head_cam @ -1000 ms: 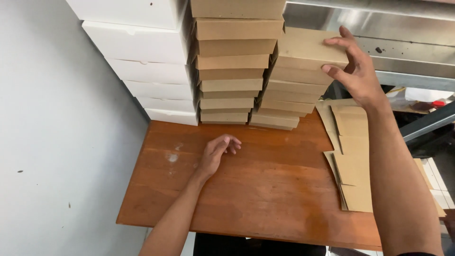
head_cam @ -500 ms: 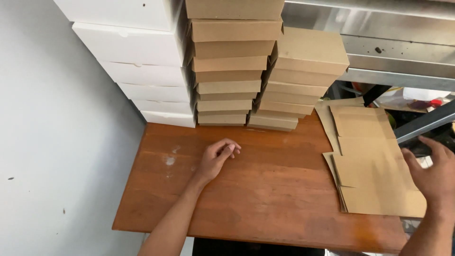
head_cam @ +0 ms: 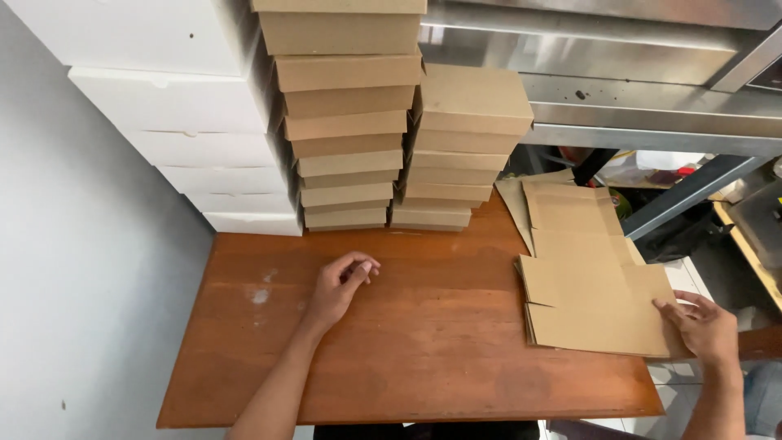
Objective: The person folds flat cardboard pieces into small rectangular boxes on a wooden table. They fold the side flaps, tuck the tabs, and stack the finished boxes. The process is repeated for multiple units.
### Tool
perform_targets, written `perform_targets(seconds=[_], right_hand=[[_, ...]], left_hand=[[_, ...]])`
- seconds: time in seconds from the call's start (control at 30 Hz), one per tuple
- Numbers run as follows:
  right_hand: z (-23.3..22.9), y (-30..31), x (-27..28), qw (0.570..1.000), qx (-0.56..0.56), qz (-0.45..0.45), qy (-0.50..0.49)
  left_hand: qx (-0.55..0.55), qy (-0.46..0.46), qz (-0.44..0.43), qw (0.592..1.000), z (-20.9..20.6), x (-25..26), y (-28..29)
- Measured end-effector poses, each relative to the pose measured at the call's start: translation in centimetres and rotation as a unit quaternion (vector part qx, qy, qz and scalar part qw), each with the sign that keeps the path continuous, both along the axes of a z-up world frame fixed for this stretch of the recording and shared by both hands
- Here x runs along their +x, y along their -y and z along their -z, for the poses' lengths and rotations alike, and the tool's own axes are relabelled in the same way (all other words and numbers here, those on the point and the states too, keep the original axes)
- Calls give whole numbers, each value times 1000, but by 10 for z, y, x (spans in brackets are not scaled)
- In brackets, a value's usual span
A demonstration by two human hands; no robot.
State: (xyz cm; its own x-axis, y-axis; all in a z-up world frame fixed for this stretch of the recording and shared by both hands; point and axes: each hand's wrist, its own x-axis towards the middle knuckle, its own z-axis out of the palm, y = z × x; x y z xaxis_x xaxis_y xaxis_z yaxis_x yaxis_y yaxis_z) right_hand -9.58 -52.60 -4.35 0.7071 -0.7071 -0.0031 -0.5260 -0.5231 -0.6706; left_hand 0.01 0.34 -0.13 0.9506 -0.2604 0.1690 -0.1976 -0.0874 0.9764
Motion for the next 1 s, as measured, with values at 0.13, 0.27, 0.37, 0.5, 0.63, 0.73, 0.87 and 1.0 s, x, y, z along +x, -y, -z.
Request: perform_targets(seconds=[0.13, 0.27, 0.37, 0.5, 0.63, 0.73, 0.87, 1.0], right_hand=[[-11, -10, -3, 999, -6, 10, 33], [-27, -20, 0, 998, 0, -2, 64], [-51, -41, -1, 1000, -16, 16, -22], [-19, 1, 3, 984, -161, -66, 20], [-35, -17, 0, 979, -149, -101, 100], [-58, -34, -7, 984, -111, -79, 116], [-75, -33, -11, 979, -113, -92, 140], [-99, -50, -22, 977, -100, -111, 152]], left_hand=[[8, -5, -6, 1000, 0, -4, -1], [5, 5, -7, 1000, 1, -4, -2], [22, -8, -7, 1000, -3, -8, -3], [20, -14, -12, 1000, -6, -10, -3], [24, -23, -16, 999, -10, -13, -3], [9, -10, -16, 1000, -4, -12, -2], [14, 3, -16, 1000, -3, -9, -2], [11, -5, -20, 1000, -1, -10, -2]])
